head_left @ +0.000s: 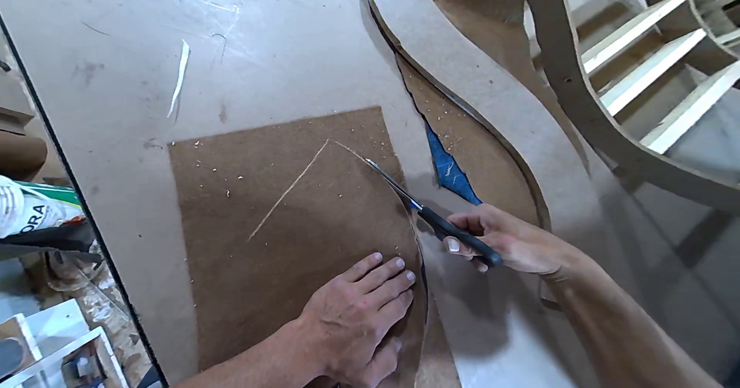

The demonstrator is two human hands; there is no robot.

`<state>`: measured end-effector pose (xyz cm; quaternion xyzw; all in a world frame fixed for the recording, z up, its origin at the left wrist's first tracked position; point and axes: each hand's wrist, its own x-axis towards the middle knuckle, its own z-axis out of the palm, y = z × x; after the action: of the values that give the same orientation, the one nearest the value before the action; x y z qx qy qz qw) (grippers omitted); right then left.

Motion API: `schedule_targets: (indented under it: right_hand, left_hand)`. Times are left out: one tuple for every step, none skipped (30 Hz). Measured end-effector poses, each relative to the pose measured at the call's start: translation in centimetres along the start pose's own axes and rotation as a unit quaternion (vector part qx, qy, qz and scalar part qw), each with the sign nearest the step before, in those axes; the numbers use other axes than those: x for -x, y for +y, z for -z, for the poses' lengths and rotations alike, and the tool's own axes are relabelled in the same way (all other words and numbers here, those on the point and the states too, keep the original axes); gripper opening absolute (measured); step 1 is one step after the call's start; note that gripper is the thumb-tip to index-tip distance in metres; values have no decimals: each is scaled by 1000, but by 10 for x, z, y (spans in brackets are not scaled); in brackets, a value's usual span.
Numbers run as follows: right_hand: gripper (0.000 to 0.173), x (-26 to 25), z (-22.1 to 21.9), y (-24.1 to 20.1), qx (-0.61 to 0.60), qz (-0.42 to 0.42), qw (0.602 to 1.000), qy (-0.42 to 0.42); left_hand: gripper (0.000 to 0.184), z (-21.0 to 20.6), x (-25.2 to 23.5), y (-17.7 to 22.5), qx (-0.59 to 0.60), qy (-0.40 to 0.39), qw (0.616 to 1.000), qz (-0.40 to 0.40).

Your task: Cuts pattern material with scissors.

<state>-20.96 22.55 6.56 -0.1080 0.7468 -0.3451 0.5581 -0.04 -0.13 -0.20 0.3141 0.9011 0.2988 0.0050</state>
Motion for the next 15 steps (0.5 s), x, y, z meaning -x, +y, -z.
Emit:
schedule_targets:
  right_hand:
    - [33,1,1,1,1,6,1000,-1]
    - [31,1,2,1,5,9,1000,-3]
    - [29,2,4,2,6,10,1000,-1]
    - [28,2,5,3,6,8,1000,1]
    - [28,2,6,2,10,5,1000,3]
    - [29,1,7,2,13,1,1000,4]
    - [30,0,7,1,14,-2,1000,6]
    - [31,-2,7,0,13,-3,1000,8]
    - [31,-4,6,-2,12,-2,1000,7]
    - [31,-5,6,-3,10,0,1000,4]
    - [31,-7,6,-5,7,3,1000,1]
    - [31,-8,6,-8,7,6,1000,1]
    - [30,-9,6,-11,10,7,1000,1]
    - [31,-9,6,-13,12,6,1000,2]
    - [31,-10,6,-14,14,4,1000,2]
  left_hand:
    - [59,0,0,0,-1,-1,1000,0]
    - [59,0,0,0,-2,-1,1000,0]
    - [59,1,0,0,-1,-2,1000,1]
    - [59,1,0,0,1,-3,1000,0]
    - [59,1,0,0,2,-1,1000,0]
    - [59,0,0,0,1,0,1000,0]
    - [59,0,0,0,0,1,1000,-1]
    - [59,0,0,-1,-2,0,1000,-2]
    - [59,0,0,-1,-5,-1,1000,-3]
    - [59,0,0,-1,-6,-1,1000,-3]
    - [59,0,0,0,-7,-1,1000,-2]
    - [59,0,0,0,-5,0,1000,-2]
    - [59,0,0,0,-4,0,1000,-1]
    - [59,1,0,0,-2,0,1000,-1]
    - [59,1,0,0,-1,-1,1000,-1]
